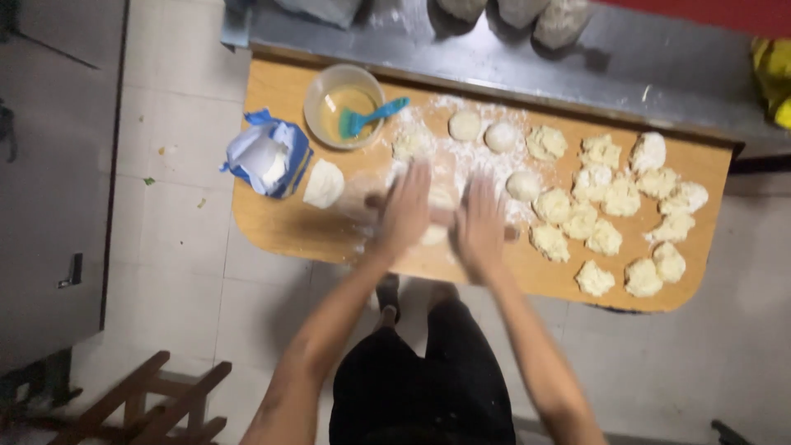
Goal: The person rolls small dough balls flat on a floured wooden board using a rolling pin. They then retrieve plastic sheets from a nearby shelf and use them to wrap the flattened dough pieces individually.
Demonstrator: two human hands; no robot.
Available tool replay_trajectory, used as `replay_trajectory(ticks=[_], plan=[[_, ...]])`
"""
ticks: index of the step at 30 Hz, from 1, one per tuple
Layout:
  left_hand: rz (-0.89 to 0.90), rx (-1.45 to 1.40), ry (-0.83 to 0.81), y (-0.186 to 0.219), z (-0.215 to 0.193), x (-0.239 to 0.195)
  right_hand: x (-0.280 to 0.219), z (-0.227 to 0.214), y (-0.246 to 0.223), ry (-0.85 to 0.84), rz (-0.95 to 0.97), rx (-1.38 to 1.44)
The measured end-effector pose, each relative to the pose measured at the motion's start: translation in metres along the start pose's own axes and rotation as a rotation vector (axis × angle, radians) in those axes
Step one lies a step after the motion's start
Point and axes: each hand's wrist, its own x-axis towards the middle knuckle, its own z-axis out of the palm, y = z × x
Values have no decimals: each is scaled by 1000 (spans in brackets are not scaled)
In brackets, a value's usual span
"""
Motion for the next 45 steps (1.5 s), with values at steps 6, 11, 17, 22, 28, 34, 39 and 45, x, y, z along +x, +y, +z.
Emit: replay_trajectory(ticks=[6, 11, 17, 22, 28, 34, 39, 45], plan=[[-60, -134, 59, -23, -36, 82, 89, -1, 24, 111, 42, -20], [-79, -348, 38, 18, -36, -86, -75, 16, -15, 39, 54, 136], [-112, -203, -66, 4, -37, -32, -11, -35, -29, -2, -16, 75], [-133, -43, -108, -28, -26, 66, 94, 5, 17, 105, -71, -19], [-182, -554, 29, -4, -47, -58, -40, -14, -31, 61, -11, 119], [-173, -393, -6, -3, -34, -54, -42, 27, -6, -45, 19, 119], [-163, 63, -103, -23, -55, 81, 91, 4, 18, 218, 20, -25], [-32, -140, -192, 3, -31, -44, -37, 47, 22, 77, -35, 144]])
